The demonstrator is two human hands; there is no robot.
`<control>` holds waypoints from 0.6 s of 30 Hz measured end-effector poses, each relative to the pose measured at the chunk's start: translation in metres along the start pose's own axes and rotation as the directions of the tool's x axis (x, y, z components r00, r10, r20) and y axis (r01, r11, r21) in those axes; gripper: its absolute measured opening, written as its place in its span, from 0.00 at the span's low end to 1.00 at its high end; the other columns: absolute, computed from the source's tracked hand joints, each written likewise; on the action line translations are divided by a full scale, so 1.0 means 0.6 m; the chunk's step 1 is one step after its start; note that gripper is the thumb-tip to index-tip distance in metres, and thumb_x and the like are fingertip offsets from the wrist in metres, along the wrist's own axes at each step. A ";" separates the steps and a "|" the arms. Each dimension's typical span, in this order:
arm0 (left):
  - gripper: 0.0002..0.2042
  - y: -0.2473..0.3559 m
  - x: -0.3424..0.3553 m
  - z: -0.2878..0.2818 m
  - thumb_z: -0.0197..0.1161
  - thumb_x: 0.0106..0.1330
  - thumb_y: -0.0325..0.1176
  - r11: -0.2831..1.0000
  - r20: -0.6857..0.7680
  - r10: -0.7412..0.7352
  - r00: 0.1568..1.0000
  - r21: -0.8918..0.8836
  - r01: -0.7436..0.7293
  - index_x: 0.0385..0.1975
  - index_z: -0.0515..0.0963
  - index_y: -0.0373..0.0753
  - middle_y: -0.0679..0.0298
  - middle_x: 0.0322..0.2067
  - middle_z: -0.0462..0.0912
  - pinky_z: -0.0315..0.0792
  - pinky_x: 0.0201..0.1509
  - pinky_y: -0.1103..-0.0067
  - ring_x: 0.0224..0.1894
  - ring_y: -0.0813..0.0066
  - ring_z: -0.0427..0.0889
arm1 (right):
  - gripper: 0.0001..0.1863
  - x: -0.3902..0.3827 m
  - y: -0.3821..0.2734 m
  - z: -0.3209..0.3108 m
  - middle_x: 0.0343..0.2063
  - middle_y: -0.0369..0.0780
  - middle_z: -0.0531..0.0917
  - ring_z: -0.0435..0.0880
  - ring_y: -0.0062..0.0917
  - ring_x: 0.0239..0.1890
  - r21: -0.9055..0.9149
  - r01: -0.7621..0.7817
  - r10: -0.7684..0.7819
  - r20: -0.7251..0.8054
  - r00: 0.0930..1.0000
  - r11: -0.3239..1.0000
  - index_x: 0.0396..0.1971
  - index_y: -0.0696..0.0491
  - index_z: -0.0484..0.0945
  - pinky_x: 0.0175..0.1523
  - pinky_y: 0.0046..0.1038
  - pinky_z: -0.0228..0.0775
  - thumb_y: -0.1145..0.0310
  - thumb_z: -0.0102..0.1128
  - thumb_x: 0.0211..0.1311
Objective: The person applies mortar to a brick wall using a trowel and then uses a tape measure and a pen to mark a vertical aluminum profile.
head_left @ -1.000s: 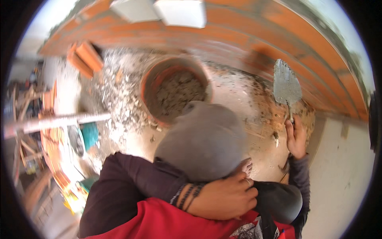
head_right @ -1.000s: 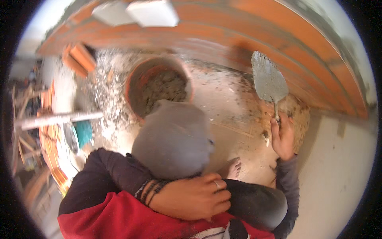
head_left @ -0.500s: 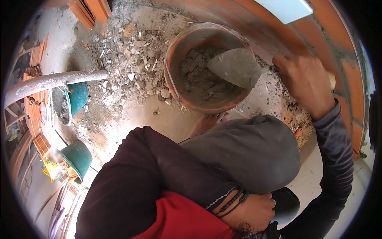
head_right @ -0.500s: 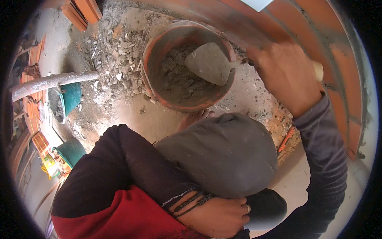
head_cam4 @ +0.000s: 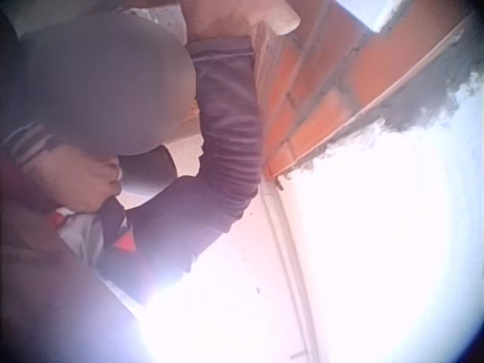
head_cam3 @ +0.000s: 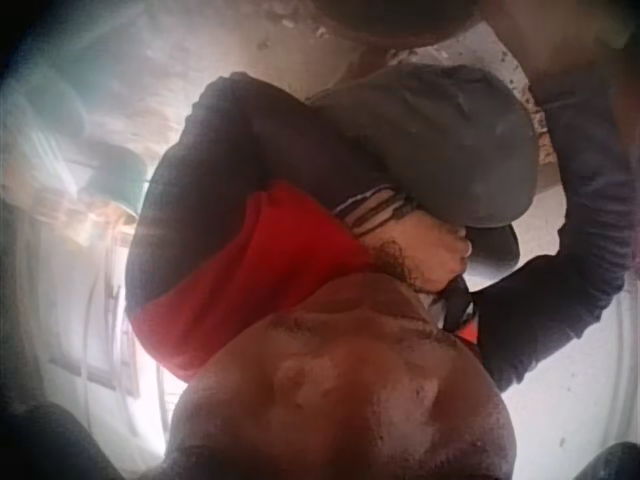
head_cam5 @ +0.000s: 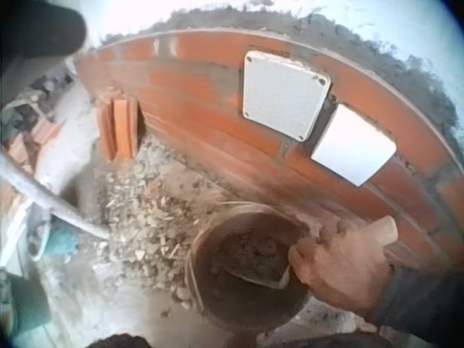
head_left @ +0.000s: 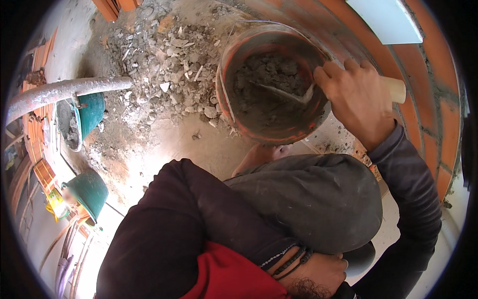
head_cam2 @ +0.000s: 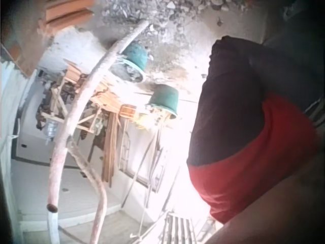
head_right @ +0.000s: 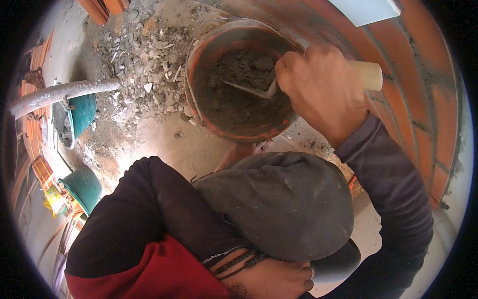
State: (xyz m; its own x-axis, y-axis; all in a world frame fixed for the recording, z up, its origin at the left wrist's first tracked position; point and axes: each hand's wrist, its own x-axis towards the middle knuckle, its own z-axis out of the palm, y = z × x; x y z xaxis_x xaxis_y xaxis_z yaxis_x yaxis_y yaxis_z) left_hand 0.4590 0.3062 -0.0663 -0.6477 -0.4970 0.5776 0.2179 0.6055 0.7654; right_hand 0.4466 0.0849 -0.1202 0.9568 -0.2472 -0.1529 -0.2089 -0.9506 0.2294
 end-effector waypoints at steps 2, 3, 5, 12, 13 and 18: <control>0.13 0.001 -0.002 0.004 0.63 0.51 0.41 0.999 -0.023 0.006 1.000 0.037 -0.005 0.18 0.84 0.36 0.55 0.24 0.83 0.77 0.34 0.62 0.33 0.58 0.82 | 0.05 -0.003 -0.008 -0.003 0.27 0.38 0.83 0.86 0.32 0.35 0.011 0.032 -0.033 0.016 0.999 0.999 0.30 0.52 0.83 0.38 0.35 0.77 0.72 0.59 0.54; 0.13 0.001 -0.002 0.005 0.62 0.51 0.41 0.998 -0.033 0.011 0.999 0.058 -0.009 0.18 0.84 0.36 0.55 0.24 0.83 0.77 0.33 0.62 0.33 0.59 0.82 | 0.07 -0.005 -0.011 -0.004 0.28 0.38 0.83 0.85 0.33 0.35 0.025 0.038 -0.039 0.040 0.998 0.999 0.32 0.52 0.82 0.39 0.35 0.76 0.72 0.59 0.54; 0.13 0.003 -0.003 0.011 0.62 0.51 0.40 0.997 -0.066 -0.005 0.998 0.078 0.010 0.18 0.84 0.36 0.55 0.24 0.83 0.77 0.33 0.62 0.33 0.59 0.82 | 0.11 -0.007 -0.016 -0.005 0.31 0.37 0.82 0.84 0.34 0.35 0.053 0.046 -0.051 0.088 0.995 0.998 0.37 0.51 0.82 0.41 0.36 0.75 0.74 0.58 0.54; 0.13 0.007 0.003 0.007 0.62 0.51 0.39 0.999 -0.013 -0.052 0.999 -0.003 0.052 0.18 0.84 0.36 0.54 0.24 0.83 0.76 0.34 0.61 0.34 0.59 0.82 | 0.12 -0.046 0.005 0.034 0.30 0.46 0.86 0.86 0.39 0.37 0.381 -0.173 0.064 0.281 0.958 0.908 0.36 0.53 0.87 0.44 0.41 0.78 0.72 0.63 0.49; 0.13 0.007 0.003 0.008 0.62 0.51 0.39 0.999 -0.027 -0.046 0.999 0.006 0.046 0.18 0.84 0.36 0.54 0.24 0.83 0.76 0.33 0.61 0.34 0.59 0.82 | 0.14 -0.058 0.008 0.037 0.31 0.47 0.86 0.86 0.40 0.36 0.434 -0.188 0.064 0.284 0.957 0.881 0.38 0.53 0.87 0.44 0.42 0.78 0.72 0.63 0.48; 0.13 0.009 0.003 -0.004 0.62 0.52 0.39 0.998 -0.008 -0.042 0.999 0.051 0.043 0.18 0.84 0.35 0.54 0.24 0.83 0.76 0.33 0.61 0.34 0.59 0.82 | 0.19 -0.090 0.027 0.042 0.32 0.49 0.85 0.84 0.45 0.36 0.619 -0.404 0.110 0.457 0.883 0.673 0.42 0.55 0.86 0.44 0.44 0.75 0.72 0.66 0.45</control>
State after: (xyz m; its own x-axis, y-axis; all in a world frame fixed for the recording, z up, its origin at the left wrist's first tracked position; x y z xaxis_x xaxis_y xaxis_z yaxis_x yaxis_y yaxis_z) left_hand 0.4606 0.3071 -0.0603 -0.6502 -0.5273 0.5470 0.1522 0.6150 0.7737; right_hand 0.3865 0.0781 -0.1324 0.7292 -0.4087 -0.5488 -0.6528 -0.6560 -0.3788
